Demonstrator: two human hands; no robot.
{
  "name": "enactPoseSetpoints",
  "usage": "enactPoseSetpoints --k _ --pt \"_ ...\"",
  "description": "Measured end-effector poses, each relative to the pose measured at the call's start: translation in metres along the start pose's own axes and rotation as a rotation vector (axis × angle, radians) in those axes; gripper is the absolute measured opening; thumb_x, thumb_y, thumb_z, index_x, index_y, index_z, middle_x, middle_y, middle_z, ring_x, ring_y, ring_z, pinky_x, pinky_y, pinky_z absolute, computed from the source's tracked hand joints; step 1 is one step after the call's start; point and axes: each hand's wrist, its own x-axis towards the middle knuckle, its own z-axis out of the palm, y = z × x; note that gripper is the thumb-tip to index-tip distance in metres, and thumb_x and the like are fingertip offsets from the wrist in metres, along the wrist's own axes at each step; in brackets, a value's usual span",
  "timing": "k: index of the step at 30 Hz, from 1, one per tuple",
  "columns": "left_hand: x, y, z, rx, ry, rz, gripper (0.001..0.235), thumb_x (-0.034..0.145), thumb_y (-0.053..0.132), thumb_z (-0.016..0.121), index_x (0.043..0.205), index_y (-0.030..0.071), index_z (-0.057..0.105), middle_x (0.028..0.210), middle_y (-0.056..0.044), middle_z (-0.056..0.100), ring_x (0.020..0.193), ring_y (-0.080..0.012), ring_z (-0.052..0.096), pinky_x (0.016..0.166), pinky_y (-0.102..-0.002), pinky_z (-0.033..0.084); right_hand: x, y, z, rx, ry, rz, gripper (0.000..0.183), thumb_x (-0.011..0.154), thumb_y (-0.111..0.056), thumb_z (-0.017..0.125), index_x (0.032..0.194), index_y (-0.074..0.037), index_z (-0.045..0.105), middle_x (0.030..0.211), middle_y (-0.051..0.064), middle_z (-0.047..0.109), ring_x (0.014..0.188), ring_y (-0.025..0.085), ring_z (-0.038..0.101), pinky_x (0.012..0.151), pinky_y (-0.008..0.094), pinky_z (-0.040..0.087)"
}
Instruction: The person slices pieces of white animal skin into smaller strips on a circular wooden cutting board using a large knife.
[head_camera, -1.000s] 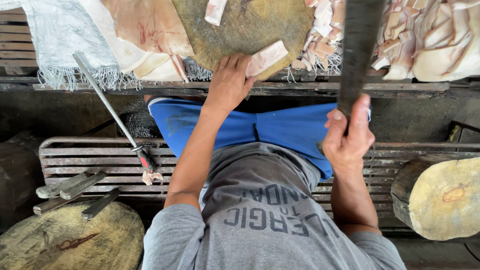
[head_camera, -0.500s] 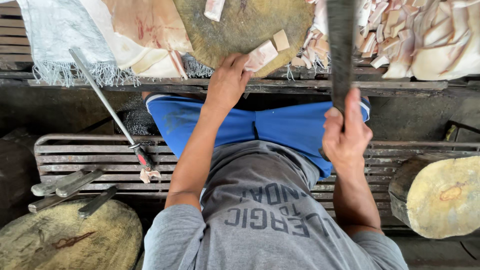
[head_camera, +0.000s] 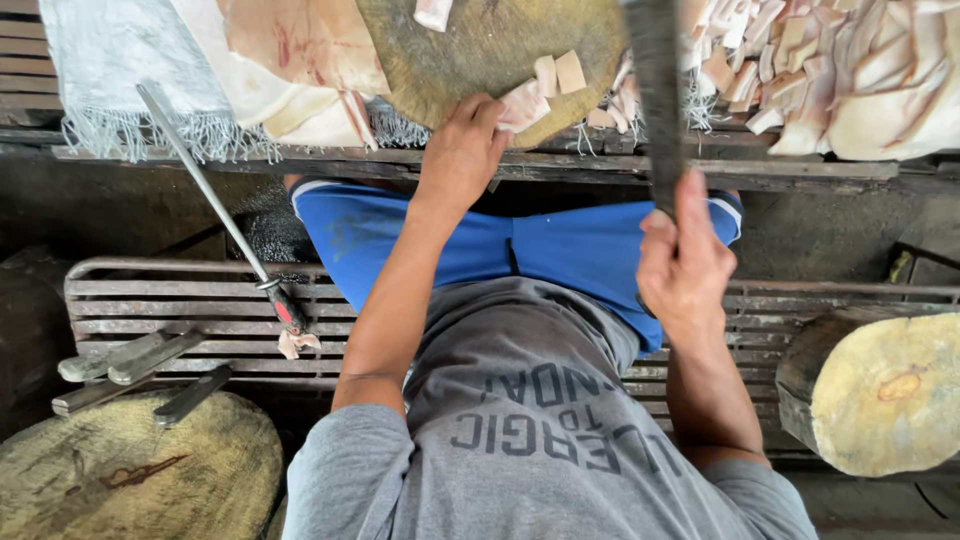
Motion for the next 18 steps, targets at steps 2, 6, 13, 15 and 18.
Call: enactPoseSetpoints --k 2,6,13,15,18 --pt "0.001 -0.001 0.000 -0.006 0.011 0.013 0.030 0.090 0.014 0.075 0.115 0.002 0.065 0.117 -0.015 0.064 0.110 -0.0379 0.060 0.096 -0.046 0.051 0.000 -0.004 0.007 0.040 0.072 -0.058 0.063 0.106 0.006 0.056 0.162 -0.014 0.036 0.094 0.015 0.072 0.074 0.029 0.072 0.072 0.037 0.060" --pt "0.000 0.000 -0.003 0.013 0.009 0.031 0.028 0.091 0.014 0.075 0.114 0.002 0.064 0.117 -0.015 0.064 0.110 -0.0367 0.061 0.096 -0.046 0.052 0.000 -0.003 0.041 -0.382 -0.304 0.000 0.065 0.096 0.000 0.067 0.157 -0.013 0.046 0.088 0.020 0.070 0.070 0.040 0.068 0.066 0.048 0.055" --pt "0.002 0.003 -0.006 -0.021 0.014 0.019 0.031 0.088 0.014 0.078 0.110 0.003 0.060 0.115 -0.017 0.063 0.107 -0.0406 0.061 0.091 -0.048 0.052 -0.002 -0.002 0.011 -0.142 -0.161 -0.023 0.063 0.103 0.002 0.062 0.160 -0.015 0.044 0.113 0.023 0.072 0.086 0.037 0.074 0.076 0.040 0.061" --pt "0.001 0.005 -0.008 -0.073 0.059 0.003 0.036 0.086 0.016 0.080 0.110 0.002 0.057 0.116 -0.018 0.062 0.106 -0.0416 0.061 0.089 -0.049 0.052 -0.005 -0.006 0.003 -0.021 -0.048 -0.051 0.061 0.106 0.005 0.056 0.162 -0.014 0.040 0.121 0.024 0.072 0.088 0.033 0.078 0.080 0.037 0.063" --pt "-0.002 0.006 -0.015 -0.141 0.024 -0.065 0.038 0.087 0.017 0.082 0.108 0.003 0.054 0.115 -0.018 0.060 0.104 -0.0407 0.062 0.087 -0.049 0.053 -0.007 -0.011 0.018 0.080 0.028 0.007 0.060 0.107 0.001 0.059 0.161 -0.011 0.034 0.091 0.011 0.074 0.067 0.027 0.071 0.067 0.037 0.060"
